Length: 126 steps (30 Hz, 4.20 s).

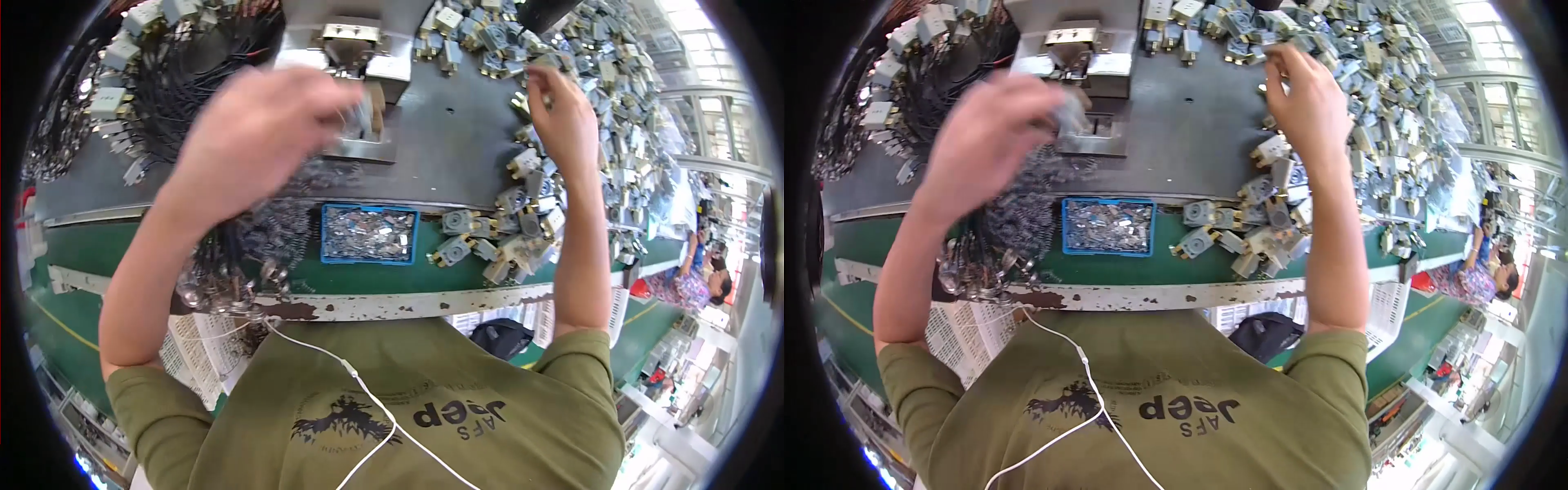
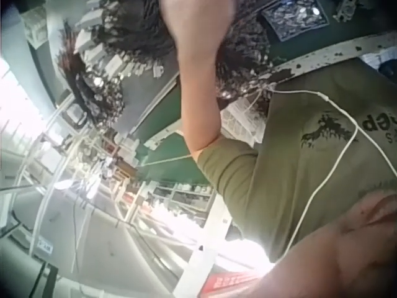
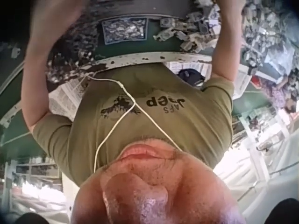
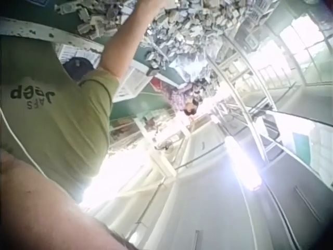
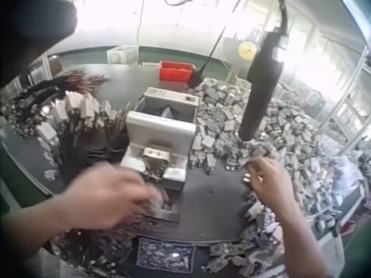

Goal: The worker is assembling small electronic components by connecting wires and using a handheld bonding tool on a jig.

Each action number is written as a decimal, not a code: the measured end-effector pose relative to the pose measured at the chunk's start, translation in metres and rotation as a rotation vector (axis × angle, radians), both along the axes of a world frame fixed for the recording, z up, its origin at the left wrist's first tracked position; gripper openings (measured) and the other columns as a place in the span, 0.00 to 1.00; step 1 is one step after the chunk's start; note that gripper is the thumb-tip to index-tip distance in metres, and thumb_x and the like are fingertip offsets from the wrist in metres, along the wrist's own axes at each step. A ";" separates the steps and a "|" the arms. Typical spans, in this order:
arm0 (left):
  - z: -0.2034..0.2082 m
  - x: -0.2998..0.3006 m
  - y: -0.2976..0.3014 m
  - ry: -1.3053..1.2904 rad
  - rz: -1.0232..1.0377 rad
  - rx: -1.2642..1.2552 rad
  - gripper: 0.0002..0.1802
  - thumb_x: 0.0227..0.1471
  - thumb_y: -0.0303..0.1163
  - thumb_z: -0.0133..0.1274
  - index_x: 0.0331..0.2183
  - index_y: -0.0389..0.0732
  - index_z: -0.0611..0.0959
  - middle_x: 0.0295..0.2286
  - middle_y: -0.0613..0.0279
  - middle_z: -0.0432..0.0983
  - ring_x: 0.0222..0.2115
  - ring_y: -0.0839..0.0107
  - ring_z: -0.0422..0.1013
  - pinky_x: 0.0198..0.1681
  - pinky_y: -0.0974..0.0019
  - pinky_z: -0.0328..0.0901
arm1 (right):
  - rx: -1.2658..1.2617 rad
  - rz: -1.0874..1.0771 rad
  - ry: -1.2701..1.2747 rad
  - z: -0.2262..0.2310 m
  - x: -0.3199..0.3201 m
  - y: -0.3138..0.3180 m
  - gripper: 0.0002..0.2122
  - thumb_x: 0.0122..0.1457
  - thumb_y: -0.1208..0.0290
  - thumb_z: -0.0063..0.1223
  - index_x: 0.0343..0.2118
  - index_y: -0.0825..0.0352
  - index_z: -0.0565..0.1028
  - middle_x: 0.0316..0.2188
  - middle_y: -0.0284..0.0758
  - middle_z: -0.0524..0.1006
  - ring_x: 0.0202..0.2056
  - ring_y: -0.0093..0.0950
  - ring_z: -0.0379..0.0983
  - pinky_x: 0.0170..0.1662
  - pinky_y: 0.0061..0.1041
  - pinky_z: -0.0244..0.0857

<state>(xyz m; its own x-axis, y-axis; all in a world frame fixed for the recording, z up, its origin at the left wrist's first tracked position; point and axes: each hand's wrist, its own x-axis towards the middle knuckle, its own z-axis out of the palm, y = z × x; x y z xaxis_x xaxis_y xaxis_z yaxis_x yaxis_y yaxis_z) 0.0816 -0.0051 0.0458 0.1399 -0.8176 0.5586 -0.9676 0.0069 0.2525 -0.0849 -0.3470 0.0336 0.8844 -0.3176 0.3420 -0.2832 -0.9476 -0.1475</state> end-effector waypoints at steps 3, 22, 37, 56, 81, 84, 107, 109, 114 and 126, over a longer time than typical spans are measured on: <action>0.027 0.048 0.050 0.139 0.532 -0.209 0.22 0.68 0.35 0.52 0.60 0.39 0.75 0.50 0.55 0.75 0.47 0.65 0.73 0.53 0.62 0.66 | -0.229 -0.068 0.295 -0.016 -0.022 -0.021 0.17 0.61 0.66 0.58 0.54 0.58 0.77 0.41 0.40 0.83 0.46 0.41 0.77 0.53 0.38 0.68; -0.004 -0.002 0.049 -0.262 0.218 0.582 0.05 0.44 0.30 0.64 0.26 0.43 0.83 0.30 0.67 0.77 0.40 0.66 0.71 0.47 0.63 0.65 | 2.025 0.226 -0.097 -0.019 -0.037 0.119 0.21 0.74 0.67 0.43 0.66 0.63 0.61 0.57 0.51 0.72 0.53 0.40 0.75 0.45 0.36 0.77; 0.018 0.034 0.057 -0.087 0.353 0.315 0.08 0.53 0.26 0.58 0.31 0.38 0.73 0.28 0.52 0.75 0.35 0.52 0.73 0.40 0.52 0.68 | 1.826 0.308 0.140 0.016 -0.025 0.141 0.27 0.66 0.73 0.58 0.65 0.65 0.61 0.57 0.48 0.74 0.53 0.32 0.76 0.49 0.28 0.75; 0.029 0.032 0.066 0.097 0.356 0.221 0.12 0.59 0.22 0.55 0.46 0.37 0.81 0.36 0.60 0.76 0.35 0.66 0.76 0.43 0.66 0.70 | 0.210 0.507 -0.099 -0.041 0.028 0.147 0.15 0.57 0.72 0.64 0.49 0.58 0.81 0.48 0.33 0.83 0.47 0.37 0.77 0.52 0.37 0.70; 0.034 -0.003 0.131 0.415 0.283 0.644 0.07 0.57 0.25 0.49 0.34 0.36 0.81 0.28 0.54 0.72 0.31 0.55 0.72 0.35 0.54 0.66 | 1.220 0.439 0.633 -0.014 0.073 0.268 0.11 0.61 0.67 0.54 0.33 0.72 0.82 0.20 0.42 0.82 0.31 0.40 0.83 0.42 0.38 0.75; 0.040 -0.012 0.127 0.410 0.340 0.705 0.07 0.57 0.31 0.56 0.32 0.37 0.82 0.27 0.55 0.72 0.30 0.55 0.72 0.35 0.55 0.66 | 1.137 0.449 0.547 -0.039 0.069 0.273 0.12 0.59 0.67 0.56 0.33 0.73 0.80 0.22 0.41 0.82 0.30 0.41 0.82 0.42 0.36 0.75; 0.036 -0.030 0.096 0.174 0.138 0.770 0.10 0.56 0.34 0.55 0.28 0.37 0.83 0.28 0.54 0.76 0.34 0.54 0.76 0.40 0.54 0.70 | 1.278 0.487 0.503 -0.025 0.054 0.237 0.10 0.68 0.70 0.52 0.46 0.70 0.71 0.29 0.32 0.81 0.29 0.19 0.75 0.34 0.20 0.69; 0.035 -0.034 0.095 0.209 0.106 0.919 0.10 0.54 0.33 0.53 0.26 0.37 0.83 0.27 0.53 0.76 0.33 0.52 0.76 0.38 0.52 0.71 | 1.376 0.453 0.493 -0.025 0.048 0.242 0.09 0.70 0.70 0.50 0.47 0.69 0.70 0.30 0.32 0.81 0.29 0.19 0.75 0.35 0.21 0.69; 0.045 -0.027 0.098 0.270 0.116 0.987 0.11 0.52 0.31 0.51 0.27 0.37 0.84 0.27 0.52 0.77 0.32 0.51 0.76 0.38 0.50 0.71 | 1.576 0.382 0.506 -0.015 0.030 0.242 0.10 0.72 0.71 0.45 0.52 0.69 0.67 0.31 0.32 0.80 0.33 0.19 0.75 0.36 0.21 0.71; 0.029 -0.022 0.077 0.245 0.020 0.954 0.10 0.49 0.30 0.50 0.26 0.38 0.85 0.28 0.52 0.77 0.33 0.52 0.77 0.39 0.52 0.72 | 1.626 0.407 0.526 -0.024 0.030 0.227 0.17 0.70 0.75 0.48 0.60 0.66 0.65 0.31 0.33 0.80 0.33 0.19 0.75 0.37 0.22 0.71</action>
